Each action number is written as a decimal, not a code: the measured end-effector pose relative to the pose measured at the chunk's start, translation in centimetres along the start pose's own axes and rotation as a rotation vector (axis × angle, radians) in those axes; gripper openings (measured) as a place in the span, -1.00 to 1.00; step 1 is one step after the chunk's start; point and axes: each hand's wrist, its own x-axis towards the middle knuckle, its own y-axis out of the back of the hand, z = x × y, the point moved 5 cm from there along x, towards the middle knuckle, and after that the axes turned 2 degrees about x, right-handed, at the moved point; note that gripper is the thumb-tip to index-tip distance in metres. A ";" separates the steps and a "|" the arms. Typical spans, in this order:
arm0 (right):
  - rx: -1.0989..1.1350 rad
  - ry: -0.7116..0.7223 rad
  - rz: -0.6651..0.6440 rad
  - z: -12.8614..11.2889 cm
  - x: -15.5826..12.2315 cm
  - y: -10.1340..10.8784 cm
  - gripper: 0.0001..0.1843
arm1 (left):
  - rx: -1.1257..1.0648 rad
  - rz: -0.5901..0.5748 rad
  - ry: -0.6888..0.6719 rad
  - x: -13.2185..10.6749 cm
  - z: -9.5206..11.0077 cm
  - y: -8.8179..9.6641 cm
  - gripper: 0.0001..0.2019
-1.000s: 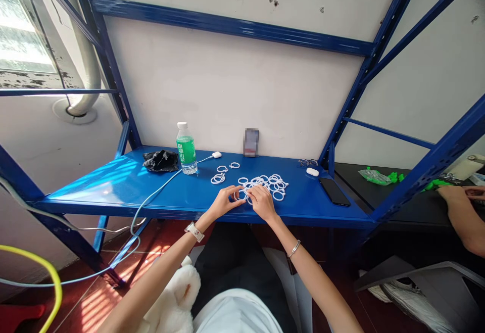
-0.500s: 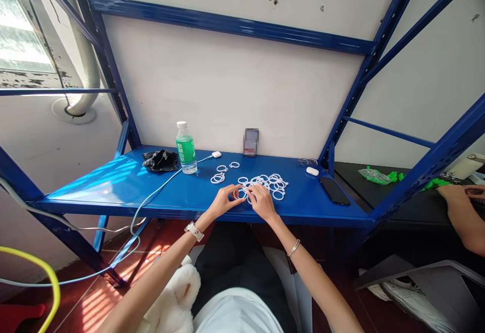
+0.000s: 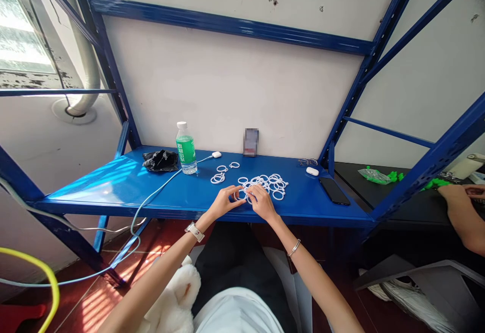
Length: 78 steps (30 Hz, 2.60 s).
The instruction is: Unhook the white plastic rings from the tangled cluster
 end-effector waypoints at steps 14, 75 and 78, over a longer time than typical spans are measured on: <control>-0.027 -0.013 0.006 0.0 0.0 -0.1 -0.78 | 0.018 0.010 -0.010 0.0 -0.1 0.0 -0.55; -0.079 -0.026 0.013 -0.2 0.1 0.1 -0.76 | 0.062 0.042 -0.015 -0.1 0.0 -0.1 -0.57; -0.095 -0.041 0.015 -0.1 0.2 0.1 -0.74 | 0.078 0.033 -0.017 -0.1 -0.1 -0.2 -0.56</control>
